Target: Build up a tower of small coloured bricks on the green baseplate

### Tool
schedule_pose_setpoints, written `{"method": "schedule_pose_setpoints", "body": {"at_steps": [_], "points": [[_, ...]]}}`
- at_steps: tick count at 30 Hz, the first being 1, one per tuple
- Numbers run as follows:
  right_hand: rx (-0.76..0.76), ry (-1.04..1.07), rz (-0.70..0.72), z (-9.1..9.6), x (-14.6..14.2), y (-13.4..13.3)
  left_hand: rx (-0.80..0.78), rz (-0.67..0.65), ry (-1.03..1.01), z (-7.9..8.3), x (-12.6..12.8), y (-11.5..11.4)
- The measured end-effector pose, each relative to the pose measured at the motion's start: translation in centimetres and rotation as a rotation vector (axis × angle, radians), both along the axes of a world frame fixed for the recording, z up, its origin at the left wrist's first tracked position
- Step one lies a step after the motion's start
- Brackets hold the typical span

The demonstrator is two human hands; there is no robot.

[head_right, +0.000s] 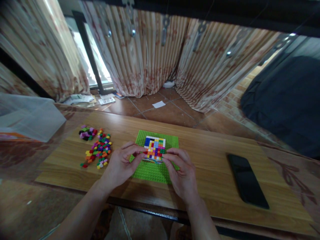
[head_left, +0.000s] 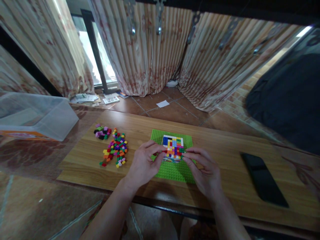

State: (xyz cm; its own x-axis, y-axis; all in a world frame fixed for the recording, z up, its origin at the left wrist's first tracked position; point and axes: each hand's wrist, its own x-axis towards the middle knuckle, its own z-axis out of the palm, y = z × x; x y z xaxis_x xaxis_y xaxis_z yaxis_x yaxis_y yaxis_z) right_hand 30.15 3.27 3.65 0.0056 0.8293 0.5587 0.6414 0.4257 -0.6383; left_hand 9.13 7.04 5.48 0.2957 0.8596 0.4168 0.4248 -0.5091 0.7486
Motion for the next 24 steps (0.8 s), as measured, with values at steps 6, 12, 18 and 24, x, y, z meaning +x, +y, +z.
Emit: {"method": "schedule_pose_setpoints", "body": {"at_steps": [6,12,18,24], "points": [[-0.007,0.056,-0.011,-0.1,-0.1,0.1,0.004,-0.006,0.005,0.0,0.0,-0.1],[-0.017,0.065,-0.017,-0.1,-0.3,0.2,0.020,-0.014,0.008,-0.1,0.1,-0.1],[-0.048,0.172,-0.011,-0.2,-0.7,0.3,0.011,-0.020,0.079,-0.2,0.0,-0.1],[-0.197,0.465,-0.009,-0.5,-1.1,0.8,0.014,-0.029,0.078,-0.4,0.1,-0.1]]}}
